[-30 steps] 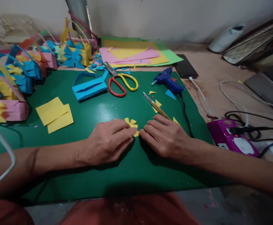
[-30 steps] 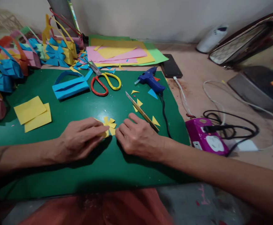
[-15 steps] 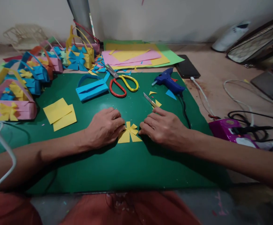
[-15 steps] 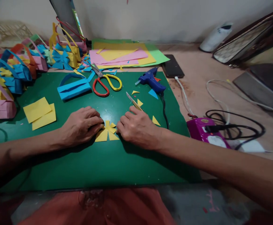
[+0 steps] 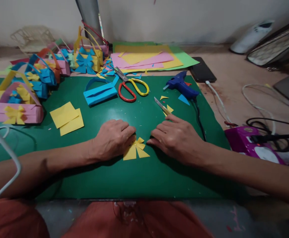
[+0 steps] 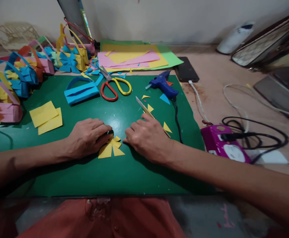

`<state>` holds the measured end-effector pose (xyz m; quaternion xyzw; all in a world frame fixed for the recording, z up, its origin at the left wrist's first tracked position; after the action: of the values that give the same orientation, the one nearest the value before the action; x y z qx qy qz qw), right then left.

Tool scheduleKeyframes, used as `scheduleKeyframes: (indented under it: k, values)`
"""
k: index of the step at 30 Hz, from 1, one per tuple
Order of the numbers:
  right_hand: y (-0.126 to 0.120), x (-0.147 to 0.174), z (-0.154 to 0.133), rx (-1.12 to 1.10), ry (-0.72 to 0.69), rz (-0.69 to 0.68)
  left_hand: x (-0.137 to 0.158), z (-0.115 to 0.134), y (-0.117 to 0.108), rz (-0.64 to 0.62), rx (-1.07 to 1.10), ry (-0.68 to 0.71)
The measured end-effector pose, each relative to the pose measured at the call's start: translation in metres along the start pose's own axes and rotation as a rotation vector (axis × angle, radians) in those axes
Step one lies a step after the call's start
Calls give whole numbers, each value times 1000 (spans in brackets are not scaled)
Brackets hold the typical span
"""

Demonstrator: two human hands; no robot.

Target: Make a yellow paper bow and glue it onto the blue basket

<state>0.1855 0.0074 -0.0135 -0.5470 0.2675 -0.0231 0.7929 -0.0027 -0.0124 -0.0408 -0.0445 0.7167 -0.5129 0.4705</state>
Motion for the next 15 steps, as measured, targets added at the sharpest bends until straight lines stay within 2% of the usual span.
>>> scheduleKeyframes:
  k: [4,8,12,15]
  values:
    - [-2,-4,7,108,3,-11,1,-1,0,-20,21,-7]
    - [-12,-2,-10,-64,69,14,2,-2,1,-22,33,-13]
    - [-14,1,-29,-80,-15,27,2,-3,2,-13,21,1]
    - [-9,-1,-25,-6,-21,-1,3,-3,3,-13,26,1]
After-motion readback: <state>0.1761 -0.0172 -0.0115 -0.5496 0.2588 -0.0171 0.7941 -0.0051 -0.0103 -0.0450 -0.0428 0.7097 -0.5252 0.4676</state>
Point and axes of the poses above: each hand's wrist, its own x-axis away from the middle knuckle, its own y-axis out of the palm, z = x × y, the point moved 2 cm from there along -x, towards the middle knuckle, and after that the axes turned 13 degrees about z, right-handed, at the moved point
